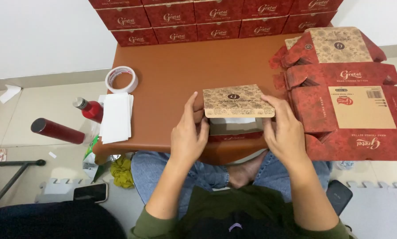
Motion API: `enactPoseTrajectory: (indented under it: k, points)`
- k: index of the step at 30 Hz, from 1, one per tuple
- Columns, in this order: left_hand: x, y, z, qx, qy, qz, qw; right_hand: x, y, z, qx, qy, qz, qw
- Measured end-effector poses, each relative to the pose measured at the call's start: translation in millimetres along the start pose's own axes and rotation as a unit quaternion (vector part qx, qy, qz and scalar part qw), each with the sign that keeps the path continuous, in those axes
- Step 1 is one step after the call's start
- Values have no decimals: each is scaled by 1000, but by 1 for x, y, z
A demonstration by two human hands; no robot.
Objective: Folding flat cardboard templates into boxes and stacking them on a table.
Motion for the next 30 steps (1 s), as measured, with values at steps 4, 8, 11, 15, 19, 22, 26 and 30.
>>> enactPoseTrajectory:
  k: [4, 8, 11, 15, 19, 22, 26, 30]
  points:
    - [0, -19, 10, 15, -11, -43, 999, 2, 8, 12, 15, 4, 12, 1000]
    - [-2, -15, 9, 59, 10, -74, 995, -2, 5, 6, 25, 11, 29, 999]
    - [-4, -8, 4, 64, 29, -67, 995, -4, 5, 4, 28, 14, 30, 999]
    - [-5, -16, 7, 68, 38, -70, 995, -2, 7, 8, 23, 10, 33, 999]
    - [-6, -6, 4, 68, 54, -65, 994, -4, 9, 8, 28, 20, 41, 999]
    - [-11, -2, 5, 46, 67, -48, 996, -10, 7, 4, 45, 52, 42, 997]
    - [-23, -21, 22, -40, -3, -179, 983, -19, 0, 15, 53, -3, 26, 998]
    - [-30, -22, 21, -45, -51, -227, 972, -17, 3, 17, 37, -59, 74, 995]
Point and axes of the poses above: each hand's wrist, its own x-axis towards the middle knuckle, its own z-axis out of the back of the hand, y = z × x, the point moved 7 cm from there along x, towards the middle knuckle, and after that the axes turned 14 degrees about -x, right-handed, at the moved point
